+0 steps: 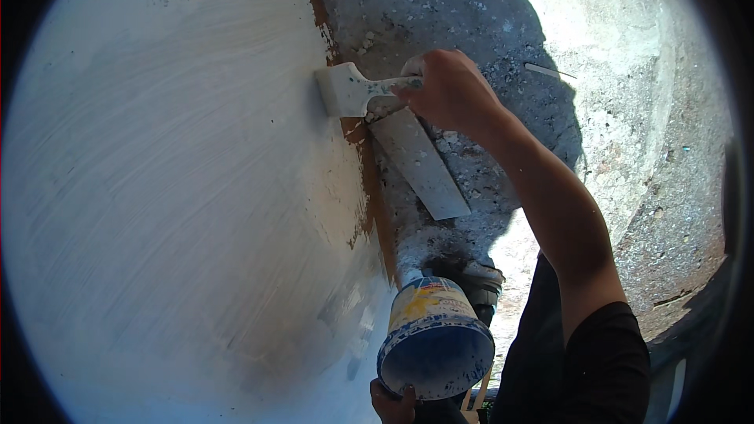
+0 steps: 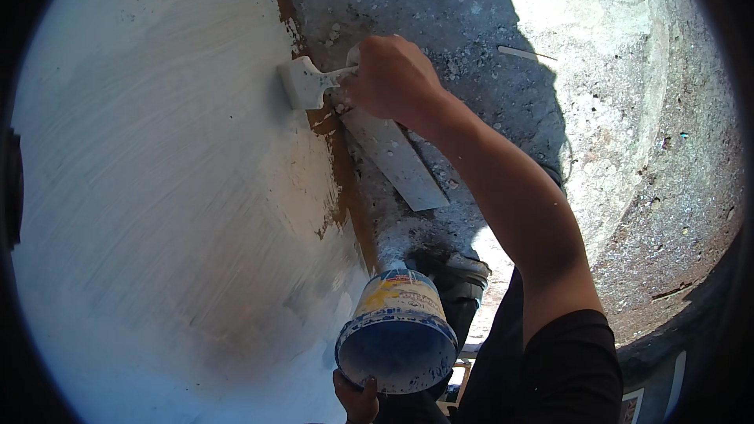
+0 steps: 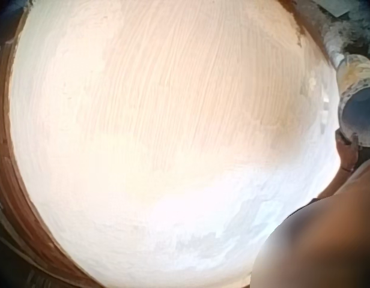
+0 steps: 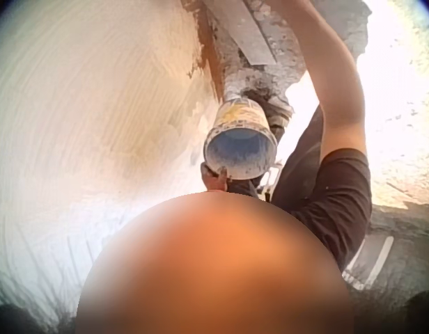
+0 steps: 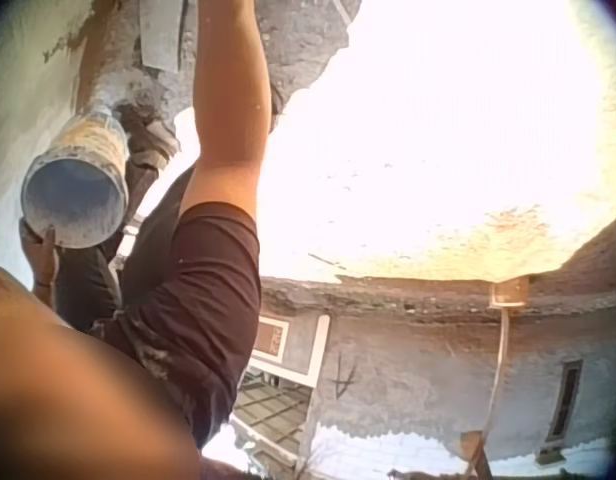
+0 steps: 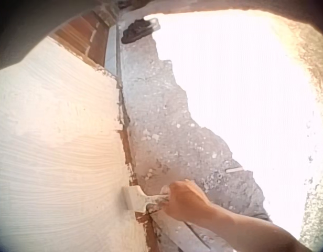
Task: The person paints a wall using a brush and a bucket of paint.
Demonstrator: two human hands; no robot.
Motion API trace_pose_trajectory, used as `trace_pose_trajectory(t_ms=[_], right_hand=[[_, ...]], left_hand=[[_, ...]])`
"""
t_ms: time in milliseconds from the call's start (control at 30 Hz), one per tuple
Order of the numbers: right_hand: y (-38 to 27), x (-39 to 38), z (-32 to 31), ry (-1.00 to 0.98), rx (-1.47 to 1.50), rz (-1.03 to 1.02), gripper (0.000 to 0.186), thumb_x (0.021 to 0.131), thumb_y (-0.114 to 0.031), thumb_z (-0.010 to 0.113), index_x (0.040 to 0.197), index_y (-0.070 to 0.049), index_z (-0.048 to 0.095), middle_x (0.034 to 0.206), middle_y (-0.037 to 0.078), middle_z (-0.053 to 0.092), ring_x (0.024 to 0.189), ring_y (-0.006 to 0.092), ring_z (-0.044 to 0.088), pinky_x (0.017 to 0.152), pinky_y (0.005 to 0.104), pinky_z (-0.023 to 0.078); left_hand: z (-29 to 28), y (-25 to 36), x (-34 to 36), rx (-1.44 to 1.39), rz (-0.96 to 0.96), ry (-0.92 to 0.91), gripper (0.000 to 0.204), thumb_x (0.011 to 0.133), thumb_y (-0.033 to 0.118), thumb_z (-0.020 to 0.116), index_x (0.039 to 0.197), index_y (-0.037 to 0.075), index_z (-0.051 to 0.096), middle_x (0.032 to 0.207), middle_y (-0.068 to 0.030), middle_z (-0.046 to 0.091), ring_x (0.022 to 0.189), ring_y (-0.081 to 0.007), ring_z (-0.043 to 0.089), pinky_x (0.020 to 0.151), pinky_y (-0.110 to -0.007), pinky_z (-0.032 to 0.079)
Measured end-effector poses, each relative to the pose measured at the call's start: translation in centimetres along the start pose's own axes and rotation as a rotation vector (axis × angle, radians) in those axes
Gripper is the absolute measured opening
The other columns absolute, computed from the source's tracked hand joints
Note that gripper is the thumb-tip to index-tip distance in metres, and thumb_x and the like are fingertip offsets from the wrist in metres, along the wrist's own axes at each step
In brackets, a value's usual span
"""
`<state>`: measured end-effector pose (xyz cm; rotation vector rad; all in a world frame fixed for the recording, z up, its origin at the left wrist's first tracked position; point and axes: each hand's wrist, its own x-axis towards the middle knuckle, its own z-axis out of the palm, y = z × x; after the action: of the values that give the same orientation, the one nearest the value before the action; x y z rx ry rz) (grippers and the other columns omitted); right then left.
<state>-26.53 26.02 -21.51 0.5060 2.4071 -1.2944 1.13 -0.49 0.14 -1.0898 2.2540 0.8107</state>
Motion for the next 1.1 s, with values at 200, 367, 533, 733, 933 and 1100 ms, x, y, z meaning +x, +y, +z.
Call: trace_pose_trajectory(t_ms=[200, 367, 533, 733, 933, 1100], right_hand=[[1.3, 1.2, -0.6, 0.074, -0.071, 0.057, 0.025, 0.074, -0.023, 0.063, 0.085, -0.001, 0.065, 0.069, 0.02, 0.061, 0.07, 0.0335, 0.062, 0.067, 0.0404, 0.048], [-0.4, 1.1, -2.3, 0.029, 0.023, 0.002, 0.026, 0.075, -0.023, 0.063, 0.086, 0.0, 0.065, 0.071, 0.021, 0.061, 0.072, 0.0341, 0.061, 0.068, 0.0407, 0.048], [2.8, -1.5, -1.7, 0.048, 0.047, 0.072, 0.029, 0.075, -0.026, 0.064, 0.087, 0.001, 0.064, 0.077, 0.023, 0.061, 0.074, 0.0362, 0.06, 0.07, 0.0406, 0.047], [2.2, -2.3, 1.5, -0.06, -0.112, 0.091, 0.026, 0.075, -0.025, 0.064, 0.087, -0.001, 0.065, 0.074, 0.021, 0.061, 0.072, 0.0347, 0.061, 0.069, 0.0401, 0.047], [4.2, -2.3, 0.3, 0.039, 0.007, 0.191, 0.025, 0.074, -0.025, 0.064, 0.083, -0.001, 0.066, 0.068, 0.021, 0.06, 0.072, 0.0345, 0.061, 0.068, 0.0405, 0.047], [3.9, -0.8, 3.3, 0.082, -0.015, 0.084, 0.026, 0.073, -0.024, 0.063, 0.078, 0.001, 0.064, 0.07, 0.021, 0.061, 0.071, 0.0365, 0.061, 0.068, 0.0414, 0.048]], left_hand=[[0.3, 1.2, -0.4, -0.076, -0.128, -0.066, 0.034, 0.07, -0.001, 0.062, 0.097, 0.003, 0.041, 0.078, -0.0085, 0.05, 0.059, -0.0153, 0.051, 0.048, -0.027, 0.046], [0.7, 1.9, -0.1, -0.129, -0.117, -0.063, 0.034, 0.071, -0.001, 0.062, 0.097, 0.003, 0.041, 0.077, -0.0082, 0.051, 0.055, -0.0138, 0.05, 0.049, -0.026, 0.045], [0.6, 1.4, 0.0, -0.131, -0.086, -0.063, 0.035, 0.071, 0.003, 0.064, 0.097, 0.003, 0.042, 0.077, -0.0077, 0.051, 0.054, -0.0141, 0.05, 0.048, -0.026, 0.045], [0.8, 0.7, 0.2, -0.126, -0.013, -0.05, 0.035, 0.071, 0.007, 0.065, 0.097, 0.002, 0.042, 0.079, -0.0069, 0.052, 0.054, -0.0145, 0.049, 0.049, -0.025, 0.044], [0.1, -0.6, 1.0, -0.066, 0.115, -0.075, 0.035, 0.071, 0.008, 0.063, 0.096, 0.001, 0.04, 0.079, -0.0085, 0.051, 0.064, -0.0148, 0.051, 0.057, -0.027, 0.044], [0.1, -0.3, 2.3, 0.034, 0.09, -0.097, 0.039, 0.067, 0.008, 0.062, 0.097, 0.0, 0.038, 0.088, -0.0097, 0.051, 0.082, -0.0162, 0.052, 0.077, -0.031, 0.043]])
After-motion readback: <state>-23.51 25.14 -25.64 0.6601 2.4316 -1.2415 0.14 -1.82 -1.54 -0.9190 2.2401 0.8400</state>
